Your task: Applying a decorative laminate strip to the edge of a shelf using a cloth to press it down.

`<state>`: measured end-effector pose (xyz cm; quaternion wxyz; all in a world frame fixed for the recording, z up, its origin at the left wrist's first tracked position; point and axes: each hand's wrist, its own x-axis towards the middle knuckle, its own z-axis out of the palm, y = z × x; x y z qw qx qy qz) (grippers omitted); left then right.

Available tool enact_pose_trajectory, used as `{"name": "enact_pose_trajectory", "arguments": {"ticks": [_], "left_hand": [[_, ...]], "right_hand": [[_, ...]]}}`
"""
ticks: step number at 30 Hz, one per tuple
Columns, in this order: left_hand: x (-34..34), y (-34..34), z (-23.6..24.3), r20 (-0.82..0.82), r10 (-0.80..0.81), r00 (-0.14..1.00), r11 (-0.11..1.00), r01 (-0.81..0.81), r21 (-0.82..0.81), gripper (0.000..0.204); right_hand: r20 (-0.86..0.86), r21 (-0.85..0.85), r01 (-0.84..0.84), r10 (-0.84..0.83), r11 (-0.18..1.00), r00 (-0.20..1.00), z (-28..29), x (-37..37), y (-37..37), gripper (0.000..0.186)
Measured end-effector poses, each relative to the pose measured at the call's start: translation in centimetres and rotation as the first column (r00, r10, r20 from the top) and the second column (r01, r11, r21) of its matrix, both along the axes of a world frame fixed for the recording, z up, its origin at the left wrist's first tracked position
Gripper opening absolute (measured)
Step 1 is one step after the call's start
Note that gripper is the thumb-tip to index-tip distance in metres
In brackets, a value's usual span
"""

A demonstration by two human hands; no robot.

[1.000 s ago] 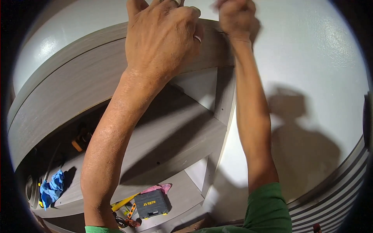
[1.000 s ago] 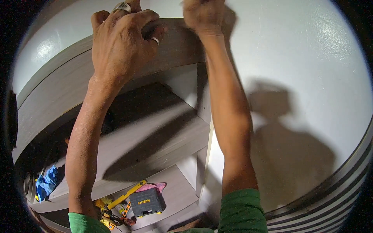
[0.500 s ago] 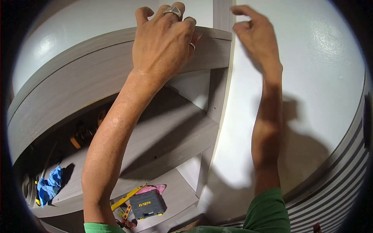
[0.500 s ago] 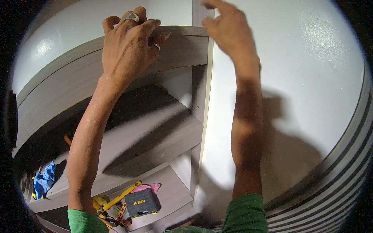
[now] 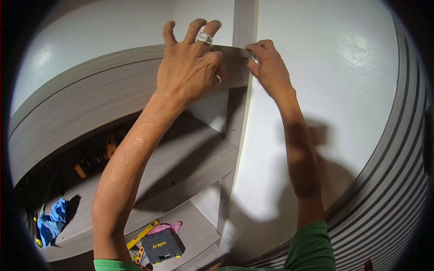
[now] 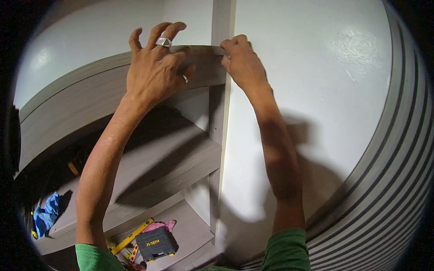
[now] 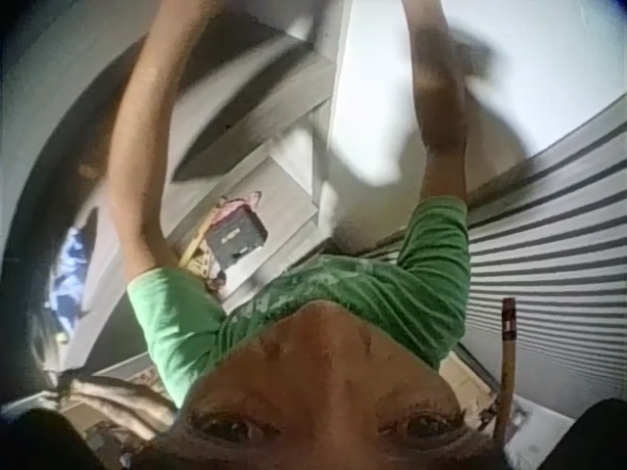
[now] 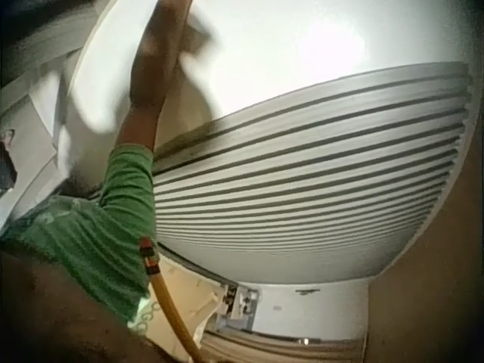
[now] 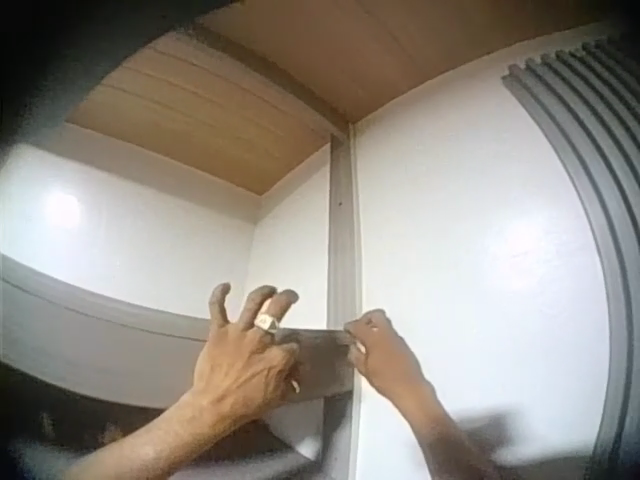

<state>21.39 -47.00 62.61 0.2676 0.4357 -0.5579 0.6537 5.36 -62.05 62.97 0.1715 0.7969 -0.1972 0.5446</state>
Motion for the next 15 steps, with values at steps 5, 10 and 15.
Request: {"name": "enact_pose_trajectory", "arguments": {"ticks": [5, 10, 15], "left_hand": [[0.1, -0.2, 0.0, -0.002, 0.017, 1.0, 1.0, -0.017, 0.01, 0.012], [0.1, -0.1, 0.1, 0.008, 0.04, 0.999, 0.998, -0.04, 0.039, 0.014], [-0.1, 0.0, 0.1, -0.003, 0.065, 0.998, 0.998, -0.065, 0.027, 0.014]], "right_hand": [[-0.093, -0.064, 0.039, -0.045, 0.997, 0.995, 0.6, -0.5, 0.5, 0.032], [-0.104, -0.042, 0.112, -0.115, 0.993, 0.988, 0.7, -1.5, 1.5, 0.033], [-0.087, -0.114, 0.139, -0.15, 0.984, 0.985, 0.7, -2.8, 2.2, 0.034]]}}
